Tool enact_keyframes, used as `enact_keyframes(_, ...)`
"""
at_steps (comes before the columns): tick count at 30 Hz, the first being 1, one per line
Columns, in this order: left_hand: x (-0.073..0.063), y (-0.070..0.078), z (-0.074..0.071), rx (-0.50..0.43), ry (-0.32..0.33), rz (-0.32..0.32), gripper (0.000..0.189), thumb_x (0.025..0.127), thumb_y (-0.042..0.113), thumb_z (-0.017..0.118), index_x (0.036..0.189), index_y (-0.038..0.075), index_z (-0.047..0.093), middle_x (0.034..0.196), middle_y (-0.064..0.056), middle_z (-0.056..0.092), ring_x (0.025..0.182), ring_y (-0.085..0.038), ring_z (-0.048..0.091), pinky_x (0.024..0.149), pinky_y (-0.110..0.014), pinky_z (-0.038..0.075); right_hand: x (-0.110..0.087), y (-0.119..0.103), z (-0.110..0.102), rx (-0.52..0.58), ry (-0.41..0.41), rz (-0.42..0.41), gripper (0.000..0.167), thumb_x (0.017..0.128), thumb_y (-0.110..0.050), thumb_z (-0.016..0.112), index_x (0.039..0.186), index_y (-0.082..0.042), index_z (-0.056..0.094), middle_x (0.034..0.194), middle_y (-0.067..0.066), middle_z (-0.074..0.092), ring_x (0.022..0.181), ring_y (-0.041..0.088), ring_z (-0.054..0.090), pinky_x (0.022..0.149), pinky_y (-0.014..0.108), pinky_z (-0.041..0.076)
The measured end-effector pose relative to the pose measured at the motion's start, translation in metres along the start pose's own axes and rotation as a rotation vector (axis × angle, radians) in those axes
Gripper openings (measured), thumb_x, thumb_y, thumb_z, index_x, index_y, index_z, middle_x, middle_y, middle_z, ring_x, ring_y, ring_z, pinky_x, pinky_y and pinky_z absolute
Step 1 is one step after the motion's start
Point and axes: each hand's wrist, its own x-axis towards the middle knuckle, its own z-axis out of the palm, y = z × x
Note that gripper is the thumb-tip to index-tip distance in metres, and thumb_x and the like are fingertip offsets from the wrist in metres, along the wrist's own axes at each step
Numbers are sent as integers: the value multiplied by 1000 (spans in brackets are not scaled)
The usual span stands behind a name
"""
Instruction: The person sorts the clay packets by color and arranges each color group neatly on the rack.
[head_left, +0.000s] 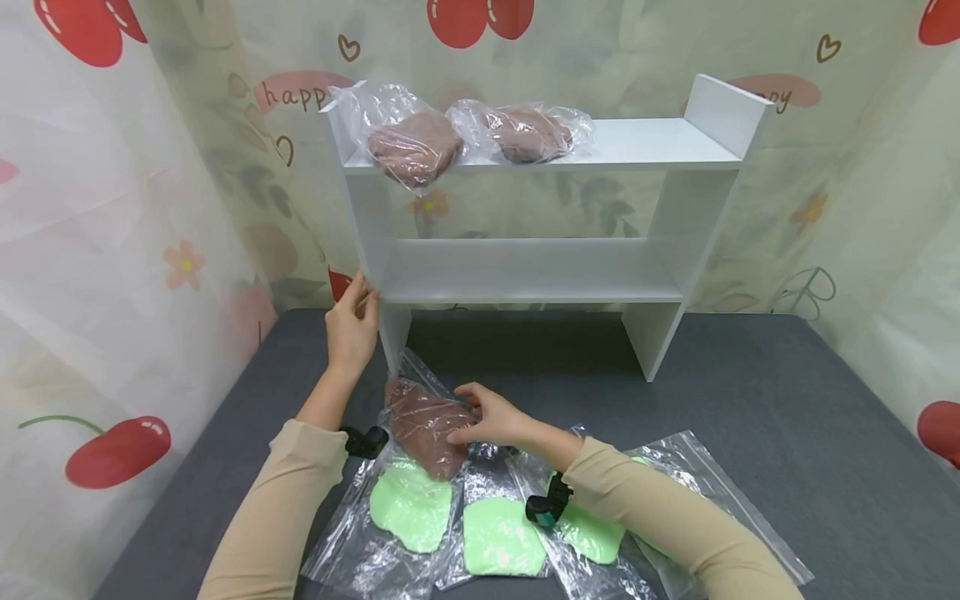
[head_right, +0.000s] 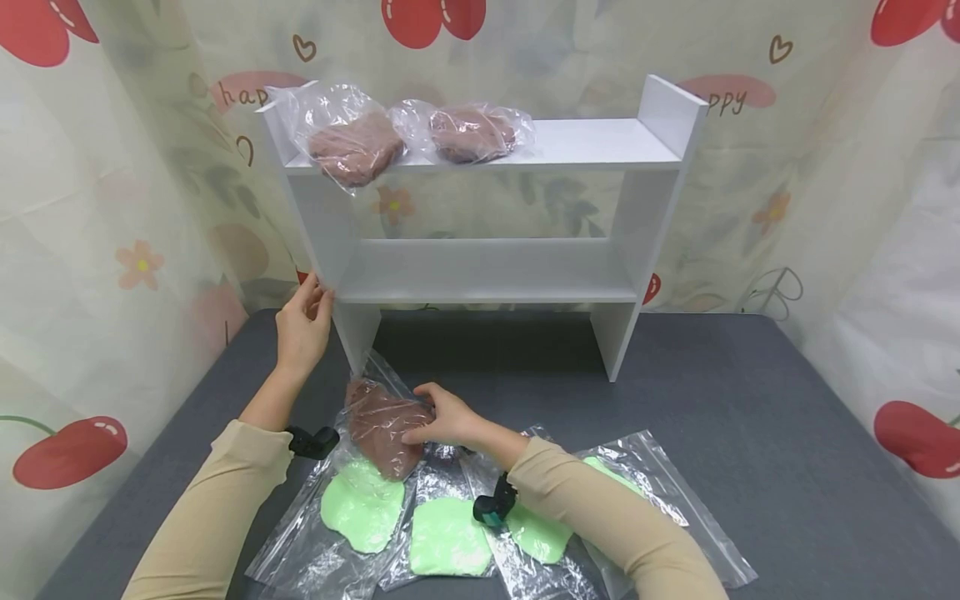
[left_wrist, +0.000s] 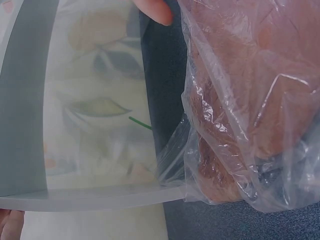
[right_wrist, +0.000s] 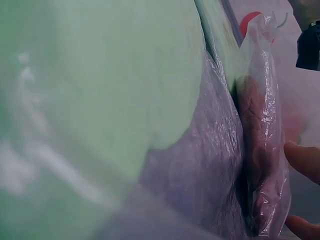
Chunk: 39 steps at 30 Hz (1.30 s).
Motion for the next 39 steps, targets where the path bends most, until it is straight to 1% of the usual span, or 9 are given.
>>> enact_keyframes(7,0,1,0,-1,3,-4,48,96,10,51,142,4,38,131,-25,53,111,-37,60,90,-48,51,6,-1,4,-37,30,17,76,76,-18,78,140,-7,37,134,20,45,114,33,53,87,43,51)
enact_keyframes(11,-1,1,0,-2,3,-1,47,96,10,51,141,3,38,132,-25,53,111,-37,60,90,-48,51,7,-2,4,-57,49,23,78,74,-18,80,138,-7,39,129,20,49,111,31,55,84,40,52)
enact_keyframes(22,-1,1,-1,-3,-4,5,48,96,10,51,141,2,38,133,-25,52,112,-37,59,90,-48,51,10,-3,5,-5,44,14,74,71,-11,80,135,-8,43,110,17,63,97,25,63,72,29,54)
enact_keyframes(25,-1,1,-1,2,-6,1,48,96,10,51,142,2,37,133,-25,51,111,-38,60,90,-48,51,9,-4,5,7,44,-3,72,72,-8,79,135,-9,44,103,16,64,87,19,64,66,26,52)
enact_keyframes(28,-1,0,-1,0,-7,0,48,96,10,51,142,2,37,133,-25,51,111,-37,60,90,-48,51,8,-6,3,-7,55,-29,64,76,-7,76,133,-10,47,90,10,61,69,13,56,56,23,46)
enact_keyframes(32,-1,0,-1,-4,-6,4,48,96,10,51,142,3,38,133,-25,51,112,-37,59,90,-48,51,6,-8,-1,-31,69,-69,52,82,-9,71,130,-12,52,100,12,58,56,11,41,51,22,37)
enact_keyframes(34,-1,0,0,-4,-3,8,48,96,10,51,142,3,38,132,-25,52,112,-37,60,89,-48,51,6,-8,-3,-35,65,-89,50,83,-9,69,130,-12,52,110,16,59,53,11,38,51,23,36)
enact_keyframes(38,-1,0,0,-7,2,11,48,96,10,51,142,4,39,132,-25,52,111,-37,60,89,-48,51,4,-7,-5,-39,73,-147,47,84,-11,69,129,-12,55,113,14,61,61,10,46,54,22,40)
enact_keyframes(39,-1,0,0,-5,3,10,48,96,10,51,141,4,39,132,-25,52,111,-37,60,89,-48,51,4,-6,-6,-41,80,-163,46,84,-11,69,128,-13,56,116,13,61,66,10,50,56,22,42)
